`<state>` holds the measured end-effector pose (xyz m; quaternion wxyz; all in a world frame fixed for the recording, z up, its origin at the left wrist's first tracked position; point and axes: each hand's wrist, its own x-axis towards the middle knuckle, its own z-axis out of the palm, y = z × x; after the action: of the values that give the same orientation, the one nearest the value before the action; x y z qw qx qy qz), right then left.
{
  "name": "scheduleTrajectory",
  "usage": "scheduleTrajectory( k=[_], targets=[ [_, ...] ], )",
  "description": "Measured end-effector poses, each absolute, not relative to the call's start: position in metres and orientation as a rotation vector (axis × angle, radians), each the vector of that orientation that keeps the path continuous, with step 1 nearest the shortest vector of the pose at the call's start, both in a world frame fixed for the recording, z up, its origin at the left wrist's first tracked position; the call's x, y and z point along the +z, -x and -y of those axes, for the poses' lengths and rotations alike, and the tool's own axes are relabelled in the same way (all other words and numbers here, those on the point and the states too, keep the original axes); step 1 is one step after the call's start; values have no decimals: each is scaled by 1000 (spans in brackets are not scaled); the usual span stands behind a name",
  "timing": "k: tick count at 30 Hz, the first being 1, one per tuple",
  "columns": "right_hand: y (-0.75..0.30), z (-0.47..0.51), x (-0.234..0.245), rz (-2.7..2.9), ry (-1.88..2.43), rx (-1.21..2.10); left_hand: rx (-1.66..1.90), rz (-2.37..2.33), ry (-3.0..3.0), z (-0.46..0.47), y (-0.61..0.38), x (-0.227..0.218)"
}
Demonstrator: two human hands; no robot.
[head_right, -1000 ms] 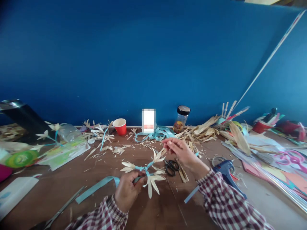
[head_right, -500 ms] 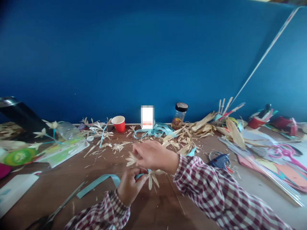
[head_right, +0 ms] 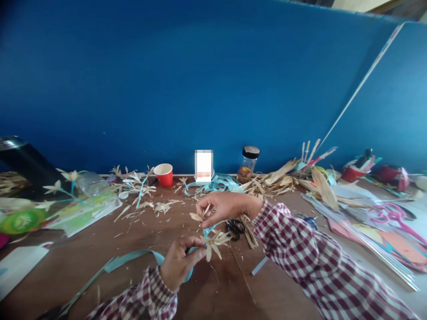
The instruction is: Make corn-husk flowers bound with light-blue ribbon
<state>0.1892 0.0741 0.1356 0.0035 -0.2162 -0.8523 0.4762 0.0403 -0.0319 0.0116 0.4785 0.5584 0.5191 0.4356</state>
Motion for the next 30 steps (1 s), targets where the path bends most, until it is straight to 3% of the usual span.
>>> scheduleTrajectory(
  k=[18, 30],
  targets=[
    [-207, -71, 119, 2673, 622, 1212, 1133, -1449, -1599, 33, -40, 5],
    [-198, -68, 117, 2518, 773, 1141, 1020, -1483, -1433, 30, -40, 11]
  ],
)
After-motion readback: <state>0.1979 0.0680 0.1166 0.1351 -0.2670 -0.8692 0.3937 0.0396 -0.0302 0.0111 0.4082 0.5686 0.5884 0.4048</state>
